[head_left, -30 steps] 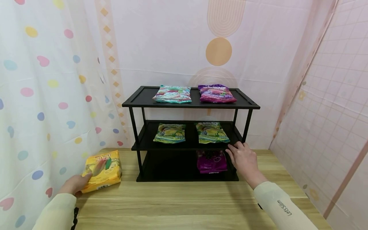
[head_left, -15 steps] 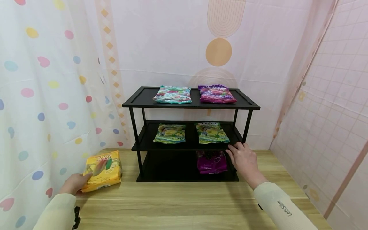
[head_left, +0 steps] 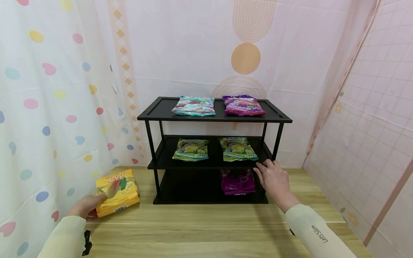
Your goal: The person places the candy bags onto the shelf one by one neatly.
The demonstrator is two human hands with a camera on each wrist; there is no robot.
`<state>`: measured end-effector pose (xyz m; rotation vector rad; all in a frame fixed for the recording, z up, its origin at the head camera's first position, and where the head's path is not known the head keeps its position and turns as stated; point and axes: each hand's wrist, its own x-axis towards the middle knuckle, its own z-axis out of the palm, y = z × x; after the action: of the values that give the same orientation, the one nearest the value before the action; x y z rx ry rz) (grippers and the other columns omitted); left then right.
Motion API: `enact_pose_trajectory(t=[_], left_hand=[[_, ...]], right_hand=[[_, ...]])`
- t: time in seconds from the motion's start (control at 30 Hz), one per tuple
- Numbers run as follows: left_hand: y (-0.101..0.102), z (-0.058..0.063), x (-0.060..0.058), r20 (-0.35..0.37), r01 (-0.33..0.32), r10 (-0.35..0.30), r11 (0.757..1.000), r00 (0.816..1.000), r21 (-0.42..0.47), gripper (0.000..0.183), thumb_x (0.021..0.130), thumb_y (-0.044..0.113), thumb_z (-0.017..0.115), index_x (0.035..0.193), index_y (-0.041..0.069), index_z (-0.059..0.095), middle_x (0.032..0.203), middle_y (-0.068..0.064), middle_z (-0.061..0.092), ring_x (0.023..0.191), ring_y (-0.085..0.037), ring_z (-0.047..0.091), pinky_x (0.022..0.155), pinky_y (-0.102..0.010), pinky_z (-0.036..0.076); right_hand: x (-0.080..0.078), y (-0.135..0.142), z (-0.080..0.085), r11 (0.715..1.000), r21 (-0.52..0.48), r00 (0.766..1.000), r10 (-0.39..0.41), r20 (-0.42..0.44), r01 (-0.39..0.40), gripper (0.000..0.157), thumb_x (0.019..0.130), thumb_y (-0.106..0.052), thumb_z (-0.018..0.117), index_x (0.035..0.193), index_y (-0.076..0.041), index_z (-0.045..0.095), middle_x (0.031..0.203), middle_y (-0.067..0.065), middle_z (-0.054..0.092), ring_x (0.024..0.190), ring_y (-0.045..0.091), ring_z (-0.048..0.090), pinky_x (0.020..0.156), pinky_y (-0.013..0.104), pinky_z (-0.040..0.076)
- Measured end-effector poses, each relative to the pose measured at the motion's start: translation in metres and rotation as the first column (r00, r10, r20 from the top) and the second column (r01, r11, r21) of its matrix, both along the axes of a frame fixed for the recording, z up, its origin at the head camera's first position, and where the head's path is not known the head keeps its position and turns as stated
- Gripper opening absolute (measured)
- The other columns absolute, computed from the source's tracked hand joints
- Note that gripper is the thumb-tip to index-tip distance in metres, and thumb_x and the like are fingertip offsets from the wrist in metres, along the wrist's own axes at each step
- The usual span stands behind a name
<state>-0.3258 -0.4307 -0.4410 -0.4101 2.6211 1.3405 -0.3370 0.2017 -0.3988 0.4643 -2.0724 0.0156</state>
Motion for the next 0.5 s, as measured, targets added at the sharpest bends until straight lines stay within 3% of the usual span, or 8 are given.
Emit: enact_pose_trajectory(t=[0.1, 0.27, 0.5], left_hand=[[0.0028, 0.0009, 0.0005, 0.022, -0.001, 0.001, 1.000, 1.000, 0.010, 0.060, 0.098, 0.046, 0.046, 0.104, -0.013, 0.051, 0.078, -0.009, 0.060, 0.071, -0.023, 0.060, 0.067, -0.037, 0.055], [0.0049, 0.0004, 0.0000, 0.041, -0.013, 0.011, 0.999, 0.999, 0.052, 0.070, 0.102, 0.050, 0.041, 0.112, -0.020, 0.045, 0.077, -0.006, 0.065, 0.069, -0.020, 0.065, 0.067, -0.036, 0.057], [0.0044, -0.0002, -0.0050, 0.016, -0.047, 0.045, 0.995, 0.999, 0.090, 0.068, 0.103, 0.042, 0.043, 0.115, -0.026, 0.043, 0.070, -0.003, 0.065, 0.063, -0.016, 0.065, 0.065, -0.034, 0.058]], right_hand=[[0.0003, 0.0000, 0.0002, 1.000, 0.001, 1.000, 0.003, -0.003, -0.003, 0.027, 0.093, -0.030, 0.070, 0.106, -0.009, 0.078, 0.090, 0.012, 0.065, 0.072, 0.031, 0.059, 0.051, 0.046, 0.054], [0.0006, 0.0003, 0.0004, 1.000, 0.005, 1.000, 0.004, -0.008, -0.004, 0.027, 0.093, -0.030, 0.070, 0.106, -0.009, 0.078, 0.090, 0.012, 0.065, 0.072, 0.031, 0.059, 0.050, 0.045, 0.054], [-0.0001, 0.0018, -0.0005, 1.000, 0.007, 1.000, 0.001, -0.012, -0.001, 0.026, 0.092, -0.030, 0.071, 0.106, -0.008, 0.078, 0.089, 0.013, 0.065, 0.072, 0.031, 0.059, 0.049, 0.046, 0.053]])
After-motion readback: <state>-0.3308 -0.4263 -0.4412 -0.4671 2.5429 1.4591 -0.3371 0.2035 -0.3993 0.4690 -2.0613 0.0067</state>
